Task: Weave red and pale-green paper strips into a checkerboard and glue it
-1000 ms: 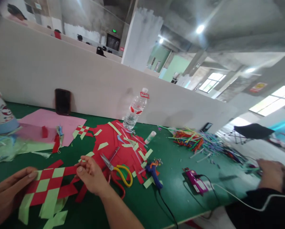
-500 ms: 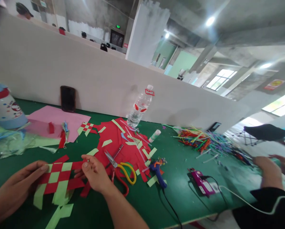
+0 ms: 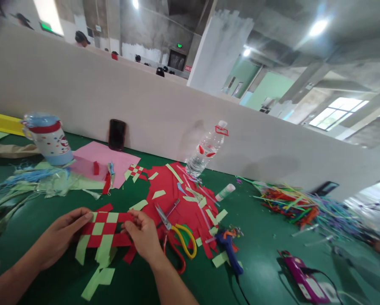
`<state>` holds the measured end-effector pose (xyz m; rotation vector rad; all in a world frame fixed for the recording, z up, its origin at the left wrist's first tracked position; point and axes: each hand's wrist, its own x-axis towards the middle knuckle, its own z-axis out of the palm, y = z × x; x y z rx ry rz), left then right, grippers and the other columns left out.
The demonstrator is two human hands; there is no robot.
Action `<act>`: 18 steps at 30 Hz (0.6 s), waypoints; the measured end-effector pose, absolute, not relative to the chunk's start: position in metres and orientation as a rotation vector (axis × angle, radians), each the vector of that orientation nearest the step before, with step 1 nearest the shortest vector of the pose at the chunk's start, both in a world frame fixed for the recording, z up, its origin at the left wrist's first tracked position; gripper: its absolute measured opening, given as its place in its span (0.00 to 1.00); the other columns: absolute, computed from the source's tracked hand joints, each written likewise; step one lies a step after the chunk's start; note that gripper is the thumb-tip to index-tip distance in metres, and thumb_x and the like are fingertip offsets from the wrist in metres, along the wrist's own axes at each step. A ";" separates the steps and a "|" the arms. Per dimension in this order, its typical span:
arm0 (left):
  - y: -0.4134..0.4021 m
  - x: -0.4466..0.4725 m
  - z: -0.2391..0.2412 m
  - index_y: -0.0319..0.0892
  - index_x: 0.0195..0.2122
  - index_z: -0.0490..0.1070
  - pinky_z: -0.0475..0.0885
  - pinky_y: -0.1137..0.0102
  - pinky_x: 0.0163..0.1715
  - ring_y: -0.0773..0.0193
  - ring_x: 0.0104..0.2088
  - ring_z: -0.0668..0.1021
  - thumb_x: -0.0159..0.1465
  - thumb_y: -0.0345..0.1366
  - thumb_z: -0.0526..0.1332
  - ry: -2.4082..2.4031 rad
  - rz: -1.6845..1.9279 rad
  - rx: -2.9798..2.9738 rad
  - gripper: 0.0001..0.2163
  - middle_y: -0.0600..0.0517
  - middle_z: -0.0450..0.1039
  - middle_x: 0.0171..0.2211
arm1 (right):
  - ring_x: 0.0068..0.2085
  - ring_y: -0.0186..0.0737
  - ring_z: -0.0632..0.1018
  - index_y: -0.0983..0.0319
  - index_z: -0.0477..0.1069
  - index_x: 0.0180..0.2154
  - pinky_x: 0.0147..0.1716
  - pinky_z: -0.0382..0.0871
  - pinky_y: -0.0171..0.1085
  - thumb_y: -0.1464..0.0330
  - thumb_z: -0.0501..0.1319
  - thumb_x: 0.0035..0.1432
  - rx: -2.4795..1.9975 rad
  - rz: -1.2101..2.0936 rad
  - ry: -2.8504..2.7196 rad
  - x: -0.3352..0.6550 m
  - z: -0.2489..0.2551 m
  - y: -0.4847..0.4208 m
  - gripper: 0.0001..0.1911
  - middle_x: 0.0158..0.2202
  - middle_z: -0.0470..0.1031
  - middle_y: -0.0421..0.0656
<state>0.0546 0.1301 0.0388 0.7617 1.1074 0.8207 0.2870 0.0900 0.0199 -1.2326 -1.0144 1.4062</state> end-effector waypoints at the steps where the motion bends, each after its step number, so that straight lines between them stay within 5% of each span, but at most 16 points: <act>1: 0.130 0.054 0.039 0.45 0.30 0.74 0.75 0.71 0.23 0.63 0.24 0.78 0.49 0.55 0.76 1.106 0.824 0.753 0.21 0.57 0.77 0.24 | 0.35 0.44 0.84 0.62 0.76 0.51 0.42 0.76 0.44 0.43 0.74 0.48 -1.246 1.390 -1.006 0.287 0.019 0.091 0.37 0.36 0.83 0.44; 6: 0.131 0.055 0.040 0.45 0.35 0.77 0.79 0.66 0.31 0.58 0.30 0.82 0.45 0.56 0.77 1.149 0.888 0.698 0.25 0.53 0.81 0.29 | 0.34 0.43 0.84 0.62 0.76 0.49 0.40 0.76 0.42 0.47 0.75 0.49 -1.262 1.358 -0.995 0.290 0.017 0.093 0.33 0.34 0.83 0.44; 18: 0.129 0.055 0.045 0.44 0.28 0.73 0.75 0.73 0.24 0.66 0.23 0.77 0.48 0.54 0.77 1.045 0.838 0.730 0.21 0.58 0.77 0.23 | 0.32 0.43 0.83 0.62 0.76 0.50 0.36 0.77 0.42 0.40 0.71 0.51 -1.231 1.367 -1.036 0.291 0.019 0.091 0.37 0.32 0.82 0.44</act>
